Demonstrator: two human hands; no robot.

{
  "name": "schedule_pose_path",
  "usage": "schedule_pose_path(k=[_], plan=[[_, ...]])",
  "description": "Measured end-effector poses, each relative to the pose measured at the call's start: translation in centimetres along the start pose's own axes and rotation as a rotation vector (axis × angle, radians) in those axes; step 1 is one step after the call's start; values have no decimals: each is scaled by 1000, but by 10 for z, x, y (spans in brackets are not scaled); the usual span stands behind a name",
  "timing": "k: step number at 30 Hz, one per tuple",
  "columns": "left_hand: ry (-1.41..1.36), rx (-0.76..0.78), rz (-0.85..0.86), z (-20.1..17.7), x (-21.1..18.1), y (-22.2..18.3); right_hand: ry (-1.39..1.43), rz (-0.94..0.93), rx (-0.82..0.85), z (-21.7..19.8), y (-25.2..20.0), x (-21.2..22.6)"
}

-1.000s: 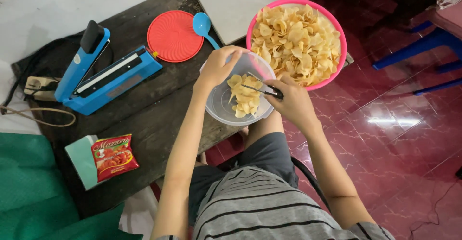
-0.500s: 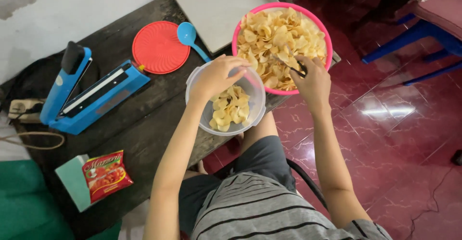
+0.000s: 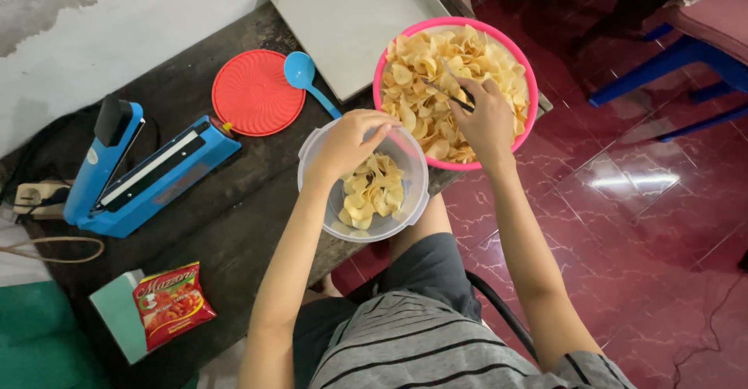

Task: Scooping chips from a large bowl into a smaller plastic container using a scoop and hands.

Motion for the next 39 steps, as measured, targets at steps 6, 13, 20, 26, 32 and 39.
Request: schedule_pose_path(k=[6, 13, 20, 26, 32, 39], plan=[[45, -4, 4, 2, 3, 3, -8, 1, 15, 5, 17, 7], [19, 2, -7, 0, -1, 4, -39, 21, 50, 20, 27, 0], [14, 36, -37, -2, -4, 3, -26, -9, -10, 20, 27, -15], [-134, -26, -62, -12, 0, -5, 154, -83, 14, -34, -9, 26], [-52, -228, -97, -53, 24, -45, 337, -168, 148, -52, -43, 62], [-33, -495, -316, -51, 54, -90, 414, -387, 325, -41, -78, 119]])
Point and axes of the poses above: each hand's wrist, its own y-axis towards the middle knuckle, its own z-axis out of the palm, x = y × z, the point moved 10 cm from there along y, towards the middle knuckle, and after that the axes turned 11 degrees about x, right-handed, at the moved point
